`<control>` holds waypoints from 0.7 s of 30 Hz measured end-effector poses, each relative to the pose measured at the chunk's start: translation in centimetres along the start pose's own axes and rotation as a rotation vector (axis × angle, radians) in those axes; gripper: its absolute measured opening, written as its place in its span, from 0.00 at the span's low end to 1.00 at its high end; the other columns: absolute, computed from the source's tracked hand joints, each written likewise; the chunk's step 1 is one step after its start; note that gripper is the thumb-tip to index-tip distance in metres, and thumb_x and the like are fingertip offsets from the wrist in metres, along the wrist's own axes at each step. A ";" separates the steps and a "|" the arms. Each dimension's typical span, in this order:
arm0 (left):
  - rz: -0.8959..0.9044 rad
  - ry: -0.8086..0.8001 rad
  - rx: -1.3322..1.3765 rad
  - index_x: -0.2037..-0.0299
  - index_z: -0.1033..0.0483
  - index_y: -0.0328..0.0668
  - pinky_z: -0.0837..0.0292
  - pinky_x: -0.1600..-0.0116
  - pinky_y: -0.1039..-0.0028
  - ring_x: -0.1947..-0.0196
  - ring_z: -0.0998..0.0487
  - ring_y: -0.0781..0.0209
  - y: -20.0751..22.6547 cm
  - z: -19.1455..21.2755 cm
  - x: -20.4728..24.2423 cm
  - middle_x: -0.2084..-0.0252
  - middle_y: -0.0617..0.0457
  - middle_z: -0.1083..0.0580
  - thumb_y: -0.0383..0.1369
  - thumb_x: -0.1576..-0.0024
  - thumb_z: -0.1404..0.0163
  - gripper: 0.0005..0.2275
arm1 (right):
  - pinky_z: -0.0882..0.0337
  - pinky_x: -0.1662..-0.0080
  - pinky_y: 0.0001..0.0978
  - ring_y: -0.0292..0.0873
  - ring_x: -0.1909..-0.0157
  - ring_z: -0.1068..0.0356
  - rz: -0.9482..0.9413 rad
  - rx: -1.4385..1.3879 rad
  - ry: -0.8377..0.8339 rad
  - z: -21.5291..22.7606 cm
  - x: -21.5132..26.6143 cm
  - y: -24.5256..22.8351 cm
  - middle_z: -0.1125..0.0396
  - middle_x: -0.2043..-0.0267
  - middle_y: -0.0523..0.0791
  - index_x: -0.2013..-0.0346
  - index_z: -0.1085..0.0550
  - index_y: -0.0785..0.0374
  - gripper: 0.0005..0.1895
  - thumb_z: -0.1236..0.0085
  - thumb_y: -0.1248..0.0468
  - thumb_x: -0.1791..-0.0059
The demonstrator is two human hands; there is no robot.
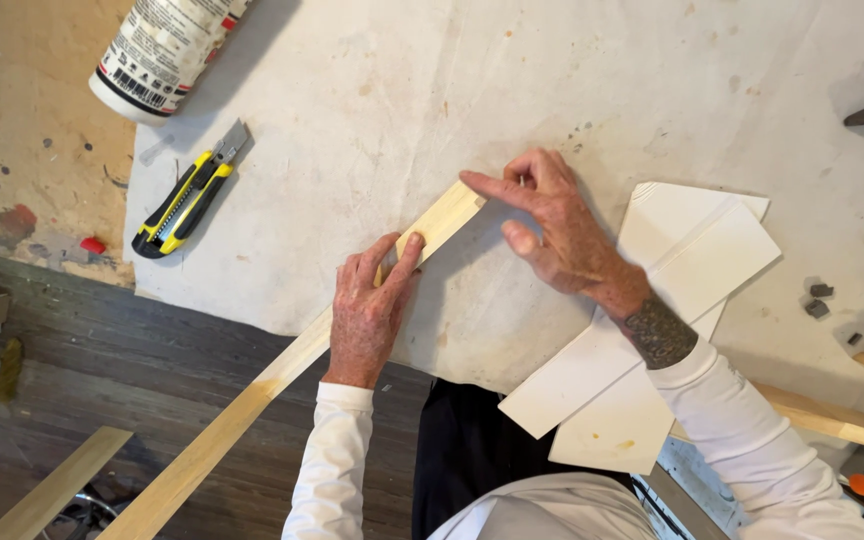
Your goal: The person assembles a wooden frame by clamping pieces together, hammering nails, and applying glue to grooves. They use clamps, a hammer, a utility knife, and wood glue to join the pieces on a workbench.
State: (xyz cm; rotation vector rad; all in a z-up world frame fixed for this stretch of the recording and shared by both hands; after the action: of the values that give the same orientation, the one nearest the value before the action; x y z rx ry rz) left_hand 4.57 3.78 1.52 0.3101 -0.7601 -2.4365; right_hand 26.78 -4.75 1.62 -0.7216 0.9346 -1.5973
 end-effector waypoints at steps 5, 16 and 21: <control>-0.001 -0.002 -0.025 0.37 0.32 0.57 0.31 0.51 0.64 0.54 0.26 0.51 -0.1 -0.2 0.2 0.47 0.47 0.30 0.31 0.39 0.51 0.19 | 0.46 0.47 0.39 0.44 0.59 0.49 0.022 0.051 0.003 0.1 0.0 0.2 0.50 0.59 0.45 0.37 0.33 0.54 0.32 0.65 0.44 0.50; -0.021 0.016 -0.024 0.38 0.31 0.56 0.31 0.50 0.64 0.55 0.26 0.51 -0.1 -0.2 0.3 0.47 0.46 0.30 0.32 0.39 0.51 0.18 | 0.47 0.47 0.40 0.46 0.58 0.49 0.016 0.142 0.026 0.5 -0.3 -0.6 0.48 0.60 0.46 0.38 0.31 0.54 0.30 0.64 0.45 0.50; -0.023 0.005 -0.036 0.37 0.32 0.56 0.31 0.50 0.64 0.55 0.26 0.51 0.0 0.0 0.2 0.47 0.46 0.30 0.32 0.39 0.51 0.18 | 0.47 0.47 0.37 0.43 0.59 0.50 0.012 0.079 0.024 0.7 -0.3 -1.3 0.48 0.60 0.44 0.38 0.31 0.52 0.30 0.66 0.45 0.50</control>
State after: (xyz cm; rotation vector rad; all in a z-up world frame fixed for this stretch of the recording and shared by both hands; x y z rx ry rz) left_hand 4.35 3.65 1.49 0.3123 -0.7141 -2.4673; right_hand 26.84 -4.46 3.08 -0.6427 0.8862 -1.6264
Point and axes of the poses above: each hand's wrist, its own x-axis away from the middle knuckle, its own z-axis out of the back of the hand, y = z × x, the point moved 4 cm from there along -x, towards the middle knuckle
